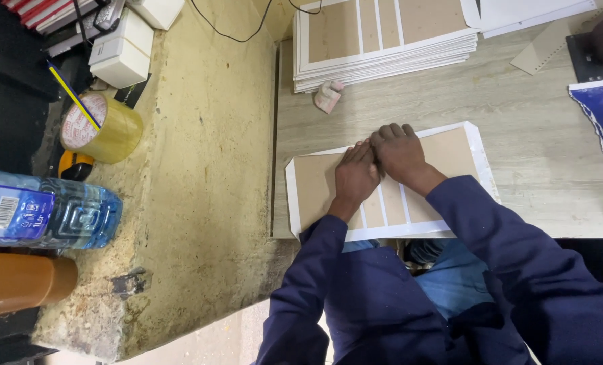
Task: Manually folding paper covers along pre-scored lines and using a hand tool to sharpen the creases.
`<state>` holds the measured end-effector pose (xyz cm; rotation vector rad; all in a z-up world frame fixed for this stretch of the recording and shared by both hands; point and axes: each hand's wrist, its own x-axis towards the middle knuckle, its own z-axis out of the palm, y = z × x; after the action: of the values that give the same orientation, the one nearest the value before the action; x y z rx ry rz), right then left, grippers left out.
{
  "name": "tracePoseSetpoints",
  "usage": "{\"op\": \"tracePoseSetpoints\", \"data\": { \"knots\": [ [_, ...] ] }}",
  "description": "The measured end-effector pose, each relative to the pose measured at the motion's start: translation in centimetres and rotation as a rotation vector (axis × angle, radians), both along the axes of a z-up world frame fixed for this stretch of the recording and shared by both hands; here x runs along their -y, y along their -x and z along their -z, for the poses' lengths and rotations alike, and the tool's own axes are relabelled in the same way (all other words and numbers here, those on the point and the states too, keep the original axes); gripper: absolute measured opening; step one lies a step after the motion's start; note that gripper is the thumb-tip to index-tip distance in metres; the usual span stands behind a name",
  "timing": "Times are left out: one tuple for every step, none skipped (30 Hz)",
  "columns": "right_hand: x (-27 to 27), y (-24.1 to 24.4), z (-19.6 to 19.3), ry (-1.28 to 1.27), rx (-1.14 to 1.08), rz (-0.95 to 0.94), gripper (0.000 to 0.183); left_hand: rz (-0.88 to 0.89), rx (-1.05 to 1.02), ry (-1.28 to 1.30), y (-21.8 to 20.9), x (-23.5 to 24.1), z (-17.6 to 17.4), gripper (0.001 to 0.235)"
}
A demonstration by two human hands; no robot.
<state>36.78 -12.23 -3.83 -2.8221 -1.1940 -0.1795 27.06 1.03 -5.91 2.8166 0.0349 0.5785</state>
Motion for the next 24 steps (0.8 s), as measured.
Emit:
{"op": "tracePoseSetpoints", "data": {
  "knots": [
    [0.1,0.5,-1.0,0.0,-0.002,-0.001,0.034,-0.001,-0.002,0.0,0.2,0.1,0.0,0.049],
    [0.3,0.8,-2.1,0.066,-0.014,0.034,0.043,-0.021,0.07,-0.008,0.3,0.4,0.1,0.042],
    [0.4,1.2,-3.2,0.132,-0.025,0.069,0.053,-0.041,0.141,-0.016,0.4,0.6,0.1,0.038],
    [0.3,1.6,-3.0,0.132,-0.029,0.063,0.053,-0.046,0.137,-0.016,0.6,0.5,-0.2,0.038],
    [0.3,2.1,-2.8,0.16,-0.012,0.075,0.054,-0.042,0.16,-0.024,0.8,0.5,-0.5,0.036],
    [0.5,2.3,-2.7,0.186,0.008,0.092,0.055,-0.033,0.189,-0.031,0.7,0.5,-0.8,0.034],
    [0.2,2.8,-2.0,0.186,0.009,0.091,0.055,-0.034,0.189,-0.032,0.9,0.6,-1.0,0.034],
    [0.1,3.1,-1.4,0.176,0.038,0.112,0.051,-0.031,0.216,-0.039,0.9,0.7,-1.3,0.03],
    [-0.1,3.4,-0.8,0.167,0.067,0.133,0.046,-0.028,0.243,-0.046,0.9,0.8,-1.5,0.027],
    [-0.3,3.4,0.3,0.167,0.066,0.134,0.046,-0.027,0.243,-0.046,0.9,0.5,-1.3,0.027],
    [-0.5,3.5,1.5,0.161,0.129,0.144,0.043,0.0,0.167,-0.018,0.9,0.2,-1.0,0.028],
    [-0.8,3.5,2.6,0.154,0.19,0.156,0.041,0.028,0.09,0.008,0.8,-0.2,-0.7,0.029],
    [-0.9,3.6,2.1,0.153,0.188,0.158,0.041,0.03,0.089,0.006,1.1,-0.7,-1.1,0.029],
    [-0.9,3.6,1.5,0.167,0.184,0.153,0.039,0.061,-0.003,-0.015,1.3,-1.2,-1.5,0.031],
    [-1.0,3.6,0.9,0.181,0.18,0.147,0.037,0.092,-0.095,-0.036,1.4,-1.7,-1.8,0.034],
    [-0.9,3.8,0.8,0.181,0.178,0.145,0.037,0.091,-0.098,-0.035,1.8,-1.8,-2.7,0.034],
    [-0.9,3.9,0.6,0.191,0.185,0.137,0.037,0.069,-0.032,-0.103,2.3,-2.0,-3.5,0.041],
    [-1.0,3.6,0.3,0.199,0.198,0.129,0.036,0.046,0.04,-0.172,2.4,-2.3,-4.5,0.051],
    [-1.2,3.6,0.0,0.198,0.202,0.127,0.036,0.042,0.044,-0.173,2.6,-2.7,-4.5,0.051],
    [-1.0,3.8,-0.3,0.2,0.189,0.122,0.041,0.027,-0.031,-0.12,2.8,-2.8,-4.4,0.047],
    [-0.8,3.8,-0.6,0.202,0.175,0.117,0.047,0.012,-0.105,-0.068,3.0,-2.9,-4.3,0.047],
    [-0.7,3.8,-0.9,0.206,0.171,0.117,0.047,0.013,-0.109,-0.065,2.9,-2.8,-3.6,0.047],
    [-0.6,3.9,-1.2,0.211,0.177,0.103,0.047,-0.004,0.045,-0.082,2.8,-2.8,-2.8,0.044],
    [-0.6,4.1,-1.5,0.215,0.178,0.087,0.047,-0.024,0.194,-0.102,3.1,-2.9,-2.1,0.04]
  ]
}}
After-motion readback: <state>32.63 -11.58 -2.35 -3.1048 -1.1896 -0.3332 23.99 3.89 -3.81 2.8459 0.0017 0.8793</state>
